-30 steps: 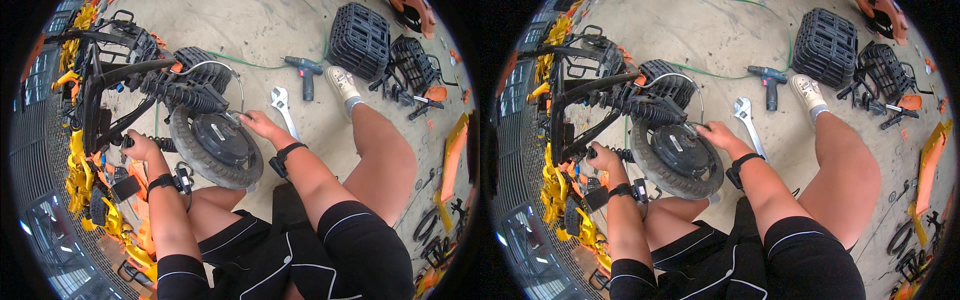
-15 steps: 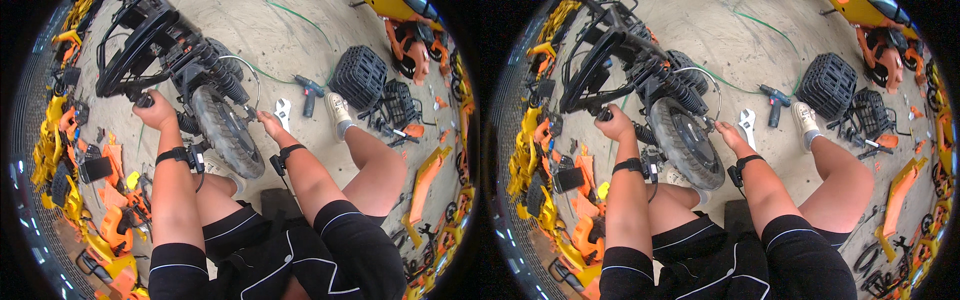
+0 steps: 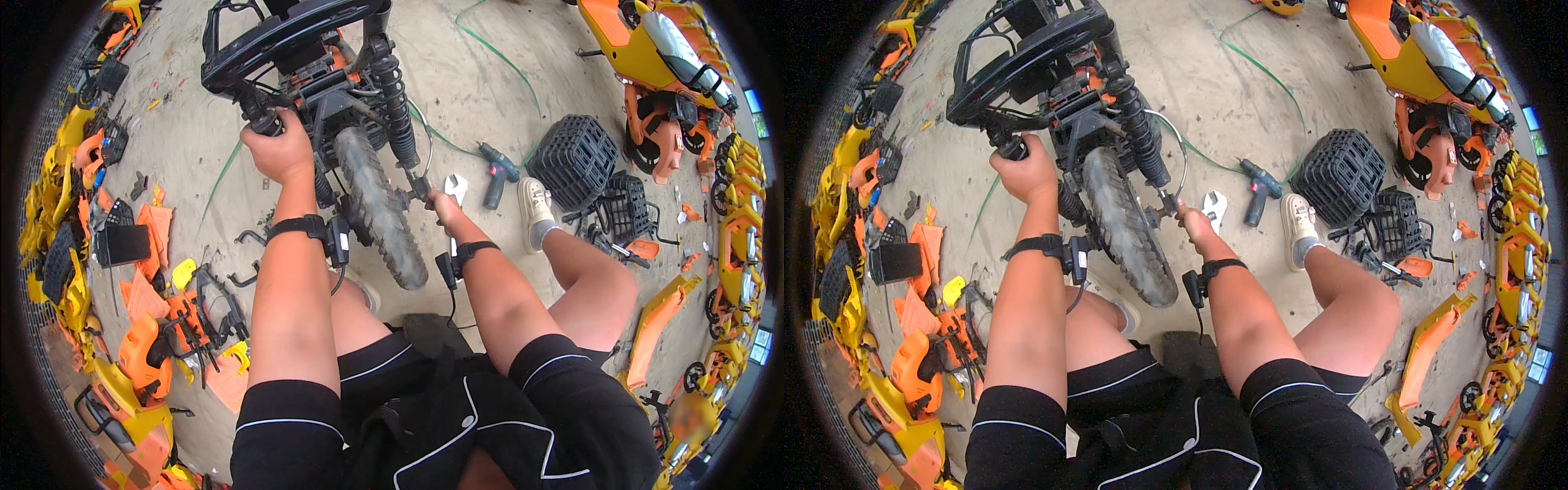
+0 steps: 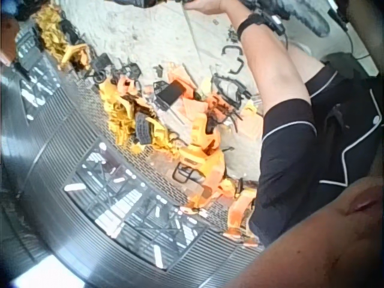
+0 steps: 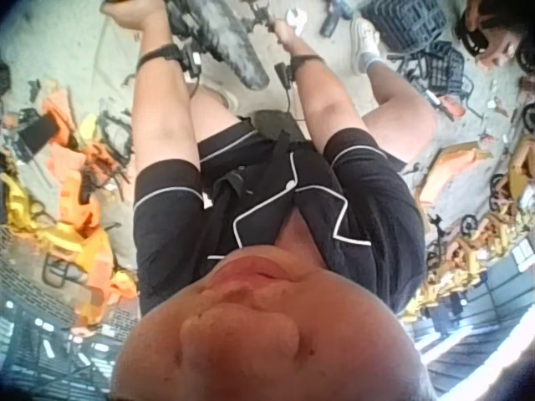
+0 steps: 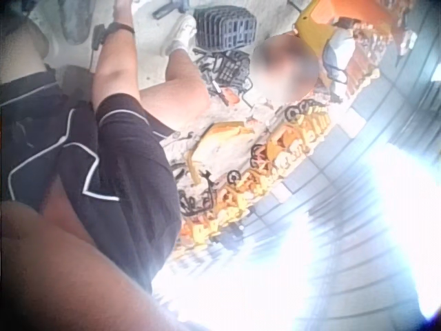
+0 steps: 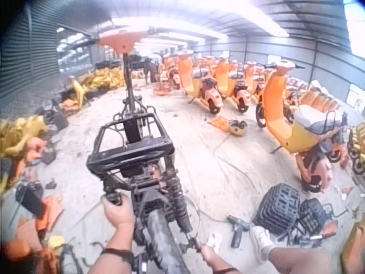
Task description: The person sits on the floor in a workshop and assembles a scooter by attaching a wheel to the front fork. They use a wrench to tighten the axle nut and then spin the wheel to check its movement.
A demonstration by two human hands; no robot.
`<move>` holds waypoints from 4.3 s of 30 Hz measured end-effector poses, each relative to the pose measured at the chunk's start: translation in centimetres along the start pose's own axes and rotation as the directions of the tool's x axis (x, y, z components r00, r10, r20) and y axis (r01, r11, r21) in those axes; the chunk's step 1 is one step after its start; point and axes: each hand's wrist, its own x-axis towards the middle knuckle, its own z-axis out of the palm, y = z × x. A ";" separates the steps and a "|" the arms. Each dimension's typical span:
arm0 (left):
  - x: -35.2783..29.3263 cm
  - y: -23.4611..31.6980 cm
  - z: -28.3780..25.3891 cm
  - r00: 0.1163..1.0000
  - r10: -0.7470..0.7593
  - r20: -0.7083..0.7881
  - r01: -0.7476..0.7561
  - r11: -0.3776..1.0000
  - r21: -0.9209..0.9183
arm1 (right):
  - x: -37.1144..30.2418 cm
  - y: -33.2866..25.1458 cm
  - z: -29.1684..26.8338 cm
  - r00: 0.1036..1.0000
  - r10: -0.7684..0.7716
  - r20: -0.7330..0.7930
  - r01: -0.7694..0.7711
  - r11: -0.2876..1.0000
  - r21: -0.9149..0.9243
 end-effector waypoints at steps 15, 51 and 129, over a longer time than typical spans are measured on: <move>0.2 -0.4 -0.1 0.999 0.040 0.010 -0.040 0.999 -0.008 | 0.1 0.6 -0.9 0.993 -0.072 0.094 0.067 0.996 0.055; 1.1 -0.1 -3.1 0.932 -0.025 0.362 0.119 0.964 -0.238 | -27.2 -15.4 -8.6 0.871 -0.438 -0.222 0.462 0.581 0.670; -15.9 -24.6 -5.3 0.727 -0.294 0.620 0.439 0.893 -0.092 | -20.6 -12.3 5.8 0.690 -0.595 0.412 0.647 0.253 -0.719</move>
